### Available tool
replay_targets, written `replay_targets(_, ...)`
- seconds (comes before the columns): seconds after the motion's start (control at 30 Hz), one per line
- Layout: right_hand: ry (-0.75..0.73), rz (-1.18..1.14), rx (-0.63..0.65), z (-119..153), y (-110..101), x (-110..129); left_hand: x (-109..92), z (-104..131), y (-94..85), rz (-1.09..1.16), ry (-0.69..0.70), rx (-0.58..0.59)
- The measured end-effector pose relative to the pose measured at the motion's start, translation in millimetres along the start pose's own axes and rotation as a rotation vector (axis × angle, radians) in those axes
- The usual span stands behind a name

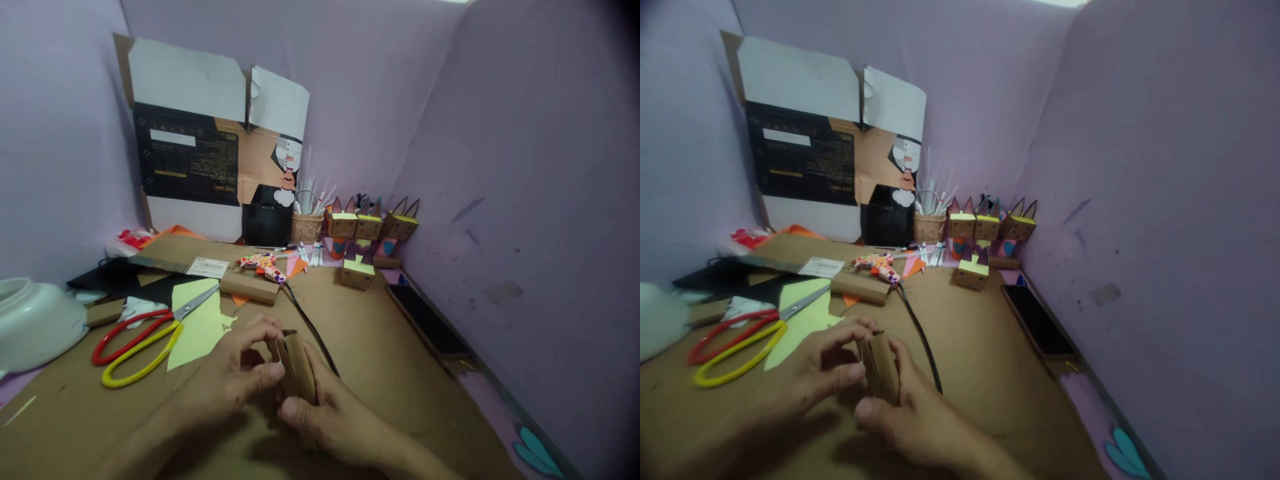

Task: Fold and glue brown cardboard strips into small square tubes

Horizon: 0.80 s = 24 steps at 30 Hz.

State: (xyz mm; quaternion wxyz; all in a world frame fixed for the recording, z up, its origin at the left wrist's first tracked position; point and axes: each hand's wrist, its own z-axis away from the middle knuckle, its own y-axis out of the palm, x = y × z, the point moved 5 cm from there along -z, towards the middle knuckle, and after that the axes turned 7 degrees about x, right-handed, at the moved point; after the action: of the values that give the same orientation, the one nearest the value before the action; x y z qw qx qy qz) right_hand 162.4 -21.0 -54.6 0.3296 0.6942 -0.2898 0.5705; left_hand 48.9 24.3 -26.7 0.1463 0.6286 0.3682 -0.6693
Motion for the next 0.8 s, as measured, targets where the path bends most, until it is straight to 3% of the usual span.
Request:
replay_targets(0.1,0.062,0.016,0.059,7,-10,0,9,2,3.0,0.158,-0.057,0.128)
replay_targets(0.23,-0.007,0.071,-0.017,12,-35,12,11,7,3.2,0.239,-0.107,0.290)
replay_targets(0.37,0.017,0.146,0.102,14,-23,12,13,17,22.4,0.361,-0.216,0.448)
replay_targets(0.57,-0.012,0.160,0.121,32,3,-9,32,45,65.6,0.578,-0.454,0.464)
replay_targets(0.67,-0.004,0.065,0.120,36,4,-15,30,50,68.8,0.569,-0.431,0.467)
replay_targets(0.8,-0.007,-0.057,0.200,26,2,-12,20,50,58.4,0.500,-0.423,0.508)
